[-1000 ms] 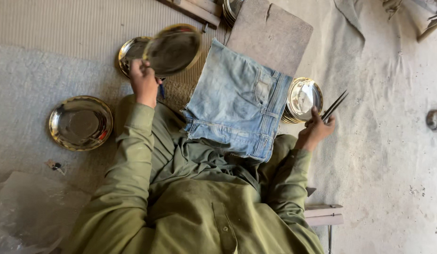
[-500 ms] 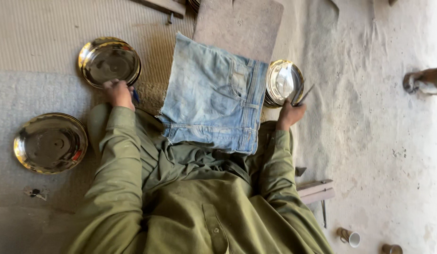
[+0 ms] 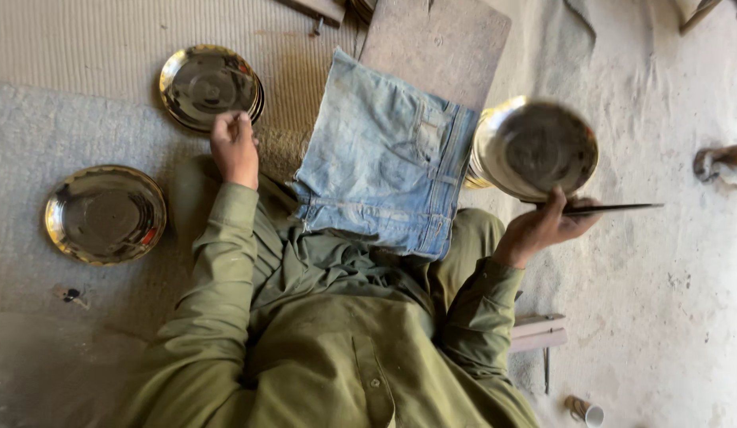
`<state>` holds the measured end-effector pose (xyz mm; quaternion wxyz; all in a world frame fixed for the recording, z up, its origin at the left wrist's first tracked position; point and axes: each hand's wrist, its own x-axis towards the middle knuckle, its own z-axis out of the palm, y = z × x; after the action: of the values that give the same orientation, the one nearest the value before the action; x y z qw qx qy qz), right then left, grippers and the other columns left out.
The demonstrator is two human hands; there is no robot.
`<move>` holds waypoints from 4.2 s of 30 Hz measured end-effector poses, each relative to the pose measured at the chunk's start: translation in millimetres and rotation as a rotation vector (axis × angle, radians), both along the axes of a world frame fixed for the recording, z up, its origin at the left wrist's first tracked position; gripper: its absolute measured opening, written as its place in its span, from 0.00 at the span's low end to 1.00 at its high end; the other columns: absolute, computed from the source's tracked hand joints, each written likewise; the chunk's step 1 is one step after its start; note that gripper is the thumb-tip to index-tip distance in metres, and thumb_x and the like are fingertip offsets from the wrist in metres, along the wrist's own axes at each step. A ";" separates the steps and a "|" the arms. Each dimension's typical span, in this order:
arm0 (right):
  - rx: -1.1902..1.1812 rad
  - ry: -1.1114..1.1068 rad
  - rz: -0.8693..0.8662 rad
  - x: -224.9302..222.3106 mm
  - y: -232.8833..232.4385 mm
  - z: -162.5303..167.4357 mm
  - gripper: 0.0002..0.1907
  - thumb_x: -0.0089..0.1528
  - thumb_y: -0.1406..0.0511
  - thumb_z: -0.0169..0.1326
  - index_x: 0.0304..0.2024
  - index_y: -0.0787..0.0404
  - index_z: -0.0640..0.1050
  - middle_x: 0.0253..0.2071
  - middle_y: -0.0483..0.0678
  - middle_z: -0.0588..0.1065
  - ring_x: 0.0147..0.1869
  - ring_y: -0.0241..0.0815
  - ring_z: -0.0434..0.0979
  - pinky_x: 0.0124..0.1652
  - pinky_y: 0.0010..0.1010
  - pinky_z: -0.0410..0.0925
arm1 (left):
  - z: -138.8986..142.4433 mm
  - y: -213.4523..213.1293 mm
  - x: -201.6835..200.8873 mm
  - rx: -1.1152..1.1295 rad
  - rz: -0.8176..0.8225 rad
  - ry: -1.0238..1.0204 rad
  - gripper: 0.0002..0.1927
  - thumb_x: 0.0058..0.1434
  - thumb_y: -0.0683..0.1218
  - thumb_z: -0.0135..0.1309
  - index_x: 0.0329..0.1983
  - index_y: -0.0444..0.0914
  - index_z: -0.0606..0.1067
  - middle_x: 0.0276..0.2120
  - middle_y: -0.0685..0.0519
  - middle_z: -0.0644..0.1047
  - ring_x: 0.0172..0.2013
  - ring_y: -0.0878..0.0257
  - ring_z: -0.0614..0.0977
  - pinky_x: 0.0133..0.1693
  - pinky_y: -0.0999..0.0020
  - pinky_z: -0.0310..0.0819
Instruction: The person sits on the floor with a stack of metal plates beside them and a denim cloth on their lap. They place one plate on the cloth, hold a small hand tool, and repeatedly work over the plate's surface, then set the finished plate on a stack and take the next plate.
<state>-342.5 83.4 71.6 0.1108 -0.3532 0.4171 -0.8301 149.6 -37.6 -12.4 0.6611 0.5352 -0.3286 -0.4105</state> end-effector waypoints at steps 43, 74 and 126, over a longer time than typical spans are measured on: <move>1.131 1.512 0.083 201.1 -8.4 175.8 0.26 0.55 0.59 0.70 0.55 0.57 0.82 0.26 0.48 0.74 0.21 0.45 0.72 0.25 0.40 0.63 | 155.4 48.2 -145.6 -0.089 -0.494 -1.079 0.59 0.48 0.60 0.71 0.76 0.36 0.52 0.58 0.43 0.66 0.53 0.47 0.70 0.51 0.46 0.60; 0.901 1.687 0.395 192.7 -78.3 187.6 0.11 0.49 0.73 0.61 0.35 0.63 0.81 0.24 0.57 0.75 0.30 0.59 0.77 0.31 0.46 0.69 | 141.8 48.9 -135.9 -0.061 -0.487 -0.990 0.44 0.58 0.54 0.66 0.72 0.34 0.62 0.48 0.45 0.71 0.46 0.51 0.74 0.47 0.50 0.60; 0.721 2.090 0.688 195.4 -30.8 186.8 0.08 0.50 0.73 0.55 0.32 0.60 0.81 0.25 0.42 0.79 0.43 0.47 0.72 0.36 0.37 0.69 | 136.4 -18.8 -148.8 -0.429 -0.350 -1.119 0.14 0.61 0.52 0.65 0.29 0.40 0.75 0.34 0.52 0.73 0.40 0.56 0.74 0.47 0.55 0.57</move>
<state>-147.1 52.6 258.4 0.0263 -0.9100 0.3996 0.1078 0.8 -56.4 124.0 0.4047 0.4625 -0.7831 -0.0950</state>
